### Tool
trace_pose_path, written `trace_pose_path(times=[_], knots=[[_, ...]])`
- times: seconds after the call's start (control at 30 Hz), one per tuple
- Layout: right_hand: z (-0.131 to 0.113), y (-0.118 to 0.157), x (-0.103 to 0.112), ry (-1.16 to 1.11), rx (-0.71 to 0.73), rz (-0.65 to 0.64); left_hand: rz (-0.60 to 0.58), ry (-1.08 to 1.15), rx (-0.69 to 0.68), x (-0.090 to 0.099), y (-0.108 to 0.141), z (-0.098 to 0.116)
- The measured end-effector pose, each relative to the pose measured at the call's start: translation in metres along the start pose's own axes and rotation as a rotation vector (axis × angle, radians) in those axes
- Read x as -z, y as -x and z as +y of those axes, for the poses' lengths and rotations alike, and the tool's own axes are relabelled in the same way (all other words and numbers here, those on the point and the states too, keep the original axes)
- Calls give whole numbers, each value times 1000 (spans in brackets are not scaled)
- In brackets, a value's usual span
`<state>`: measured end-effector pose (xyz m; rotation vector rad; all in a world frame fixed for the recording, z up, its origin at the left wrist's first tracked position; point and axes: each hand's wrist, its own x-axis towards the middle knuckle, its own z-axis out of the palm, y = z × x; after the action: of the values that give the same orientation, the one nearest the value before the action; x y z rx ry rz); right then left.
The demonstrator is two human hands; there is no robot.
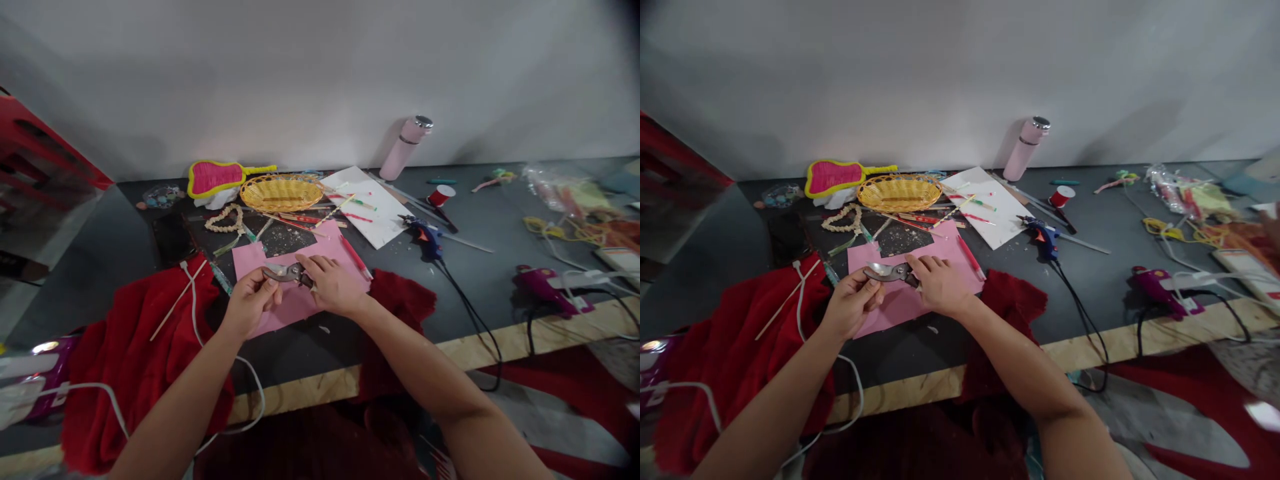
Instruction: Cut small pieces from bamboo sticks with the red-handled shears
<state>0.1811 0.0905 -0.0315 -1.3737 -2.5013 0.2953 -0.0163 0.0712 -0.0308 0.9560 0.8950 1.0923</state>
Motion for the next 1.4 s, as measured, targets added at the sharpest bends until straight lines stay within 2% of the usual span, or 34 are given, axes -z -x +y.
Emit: trace_pose_path(times=[0.27,0.37,0.53,0.63,0.83,0.97,1.23,1.4], knots=[[-2,1,4,48,-66,-43,33,-17,-26,-3,-1,-1],[-1,1,5,66,-74,-37,53,-87,-63,-3,-1,-2],[-1,1,9,82,-65,-88,150,-249,-88,-5,1,-2],[-1,2,12,77,-37,-107,123,-214,-89,-4,2,-4],[-1,3,12,73,-24,-88,47,-86,-5,-1,-1,-3],[0,2,8,41,-18,-61,41,-68,8,1,-1,-3],[2,1,6,19,-33,-89,69,15,52,-2,-1,-1],[6,0,9,59,29,-83,-13,55,83,-2,0,2]])
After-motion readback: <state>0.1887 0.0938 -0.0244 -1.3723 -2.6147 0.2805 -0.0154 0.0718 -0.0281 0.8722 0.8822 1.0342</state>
